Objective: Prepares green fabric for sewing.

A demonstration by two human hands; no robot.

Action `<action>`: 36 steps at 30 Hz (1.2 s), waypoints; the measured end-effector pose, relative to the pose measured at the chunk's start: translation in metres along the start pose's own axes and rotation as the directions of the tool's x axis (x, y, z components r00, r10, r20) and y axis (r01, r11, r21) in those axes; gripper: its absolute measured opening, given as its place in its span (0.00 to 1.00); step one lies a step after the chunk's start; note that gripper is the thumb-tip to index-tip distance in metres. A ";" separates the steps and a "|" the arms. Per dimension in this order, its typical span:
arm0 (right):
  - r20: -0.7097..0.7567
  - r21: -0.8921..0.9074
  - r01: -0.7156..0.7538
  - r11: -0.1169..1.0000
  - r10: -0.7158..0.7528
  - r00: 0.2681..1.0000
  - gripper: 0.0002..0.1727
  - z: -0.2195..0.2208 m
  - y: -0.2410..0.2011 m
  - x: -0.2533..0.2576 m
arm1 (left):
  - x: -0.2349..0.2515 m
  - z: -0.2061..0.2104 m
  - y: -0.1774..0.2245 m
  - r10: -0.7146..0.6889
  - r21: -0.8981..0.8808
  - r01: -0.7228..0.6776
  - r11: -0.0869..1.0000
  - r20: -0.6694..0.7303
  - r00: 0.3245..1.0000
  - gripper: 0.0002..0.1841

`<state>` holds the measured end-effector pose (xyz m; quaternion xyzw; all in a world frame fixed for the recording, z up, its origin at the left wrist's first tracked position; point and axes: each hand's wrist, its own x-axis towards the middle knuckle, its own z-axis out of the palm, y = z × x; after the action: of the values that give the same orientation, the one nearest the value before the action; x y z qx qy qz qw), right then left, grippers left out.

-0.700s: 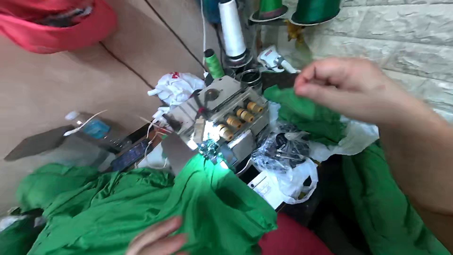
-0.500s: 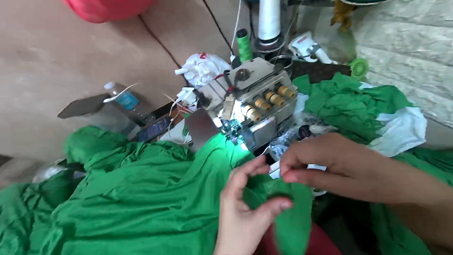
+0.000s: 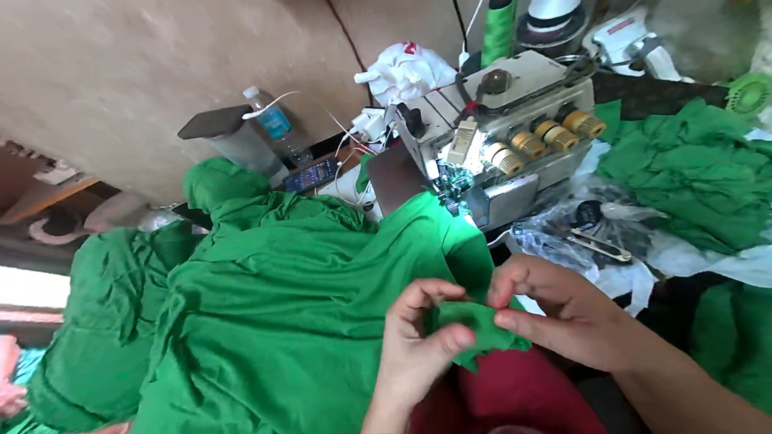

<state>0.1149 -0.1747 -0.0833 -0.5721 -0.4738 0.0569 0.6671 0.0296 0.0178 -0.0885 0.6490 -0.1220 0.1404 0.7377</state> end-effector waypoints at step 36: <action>-0.102 -0.507 0.289 0.812 -0.389 0.916 0.21 0.047 0.052 -0.010 | -0.013 -0.008 0.026 -0.243 -0.138 0.237 0.962 -0.029 0.970 0.07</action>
<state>0.1003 -0.1302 -0.1363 -0.6284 -0.4977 -0.2409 0.5472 0.0079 0.0282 -0.0704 0.6048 -0.0345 0.0564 0.7936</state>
